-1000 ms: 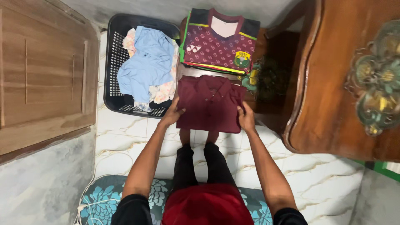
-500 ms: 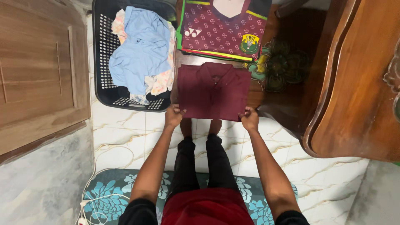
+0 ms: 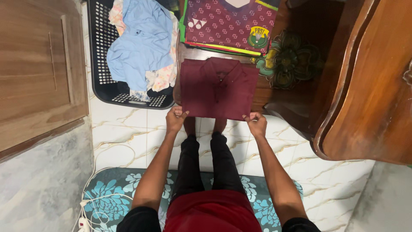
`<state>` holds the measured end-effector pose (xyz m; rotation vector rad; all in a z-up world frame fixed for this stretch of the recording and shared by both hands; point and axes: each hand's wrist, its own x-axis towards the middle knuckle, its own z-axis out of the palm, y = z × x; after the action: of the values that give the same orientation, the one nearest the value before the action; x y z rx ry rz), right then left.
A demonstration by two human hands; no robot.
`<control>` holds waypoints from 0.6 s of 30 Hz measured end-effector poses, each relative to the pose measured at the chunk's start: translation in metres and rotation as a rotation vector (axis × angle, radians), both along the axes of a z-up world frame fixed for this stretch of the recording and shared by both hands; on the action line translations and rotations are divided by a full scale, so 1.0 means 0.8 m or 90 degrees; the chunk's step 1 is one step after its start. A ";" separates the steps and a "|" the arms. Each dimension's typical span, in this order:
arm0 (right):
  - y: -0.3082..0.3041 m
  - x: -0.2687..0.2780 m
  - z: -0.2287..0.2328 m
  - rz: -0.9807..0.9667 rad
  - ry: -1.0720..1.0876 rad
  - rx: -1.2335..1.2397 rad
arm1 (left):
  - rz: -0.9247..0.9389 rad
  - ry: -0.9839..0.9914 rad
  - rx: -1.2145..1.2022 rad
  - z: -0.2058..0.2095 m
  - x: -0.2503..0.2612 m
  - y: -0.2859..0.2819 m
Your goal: The person folds a white shirt and places it on a stack, then folds a maroon shirt and places it on the same stack. Finally, the person picks up a light blue shirt from a laundry basket and begins to fold it.
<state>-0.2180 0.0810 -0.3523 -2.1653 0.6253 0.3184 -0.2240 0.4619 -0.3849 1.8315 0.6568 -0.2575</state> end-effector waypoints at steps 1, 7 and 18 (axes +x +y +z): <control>0.000 -0.001 -0.003 -0.001 -0.003 0.024 | 0.001 0.037 -0.009 -0.004 0.001 0.000; -0.012 -0.007 -0.011 -0.032 0.149 0.185 | -0.068 -0.027 0.071 0.001 -0.006 0.008; 0.012 -0.021 0.010 -0.019 -0.018 -0.003 | -0.122 0.069 0.261 0.062 0.008 -0.001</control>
<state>-0.2348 0.0905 -0.3443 -2.1587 0.6422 0.2711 -0.2178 0.4608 -0.3353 2.2924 0.6421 -0.3726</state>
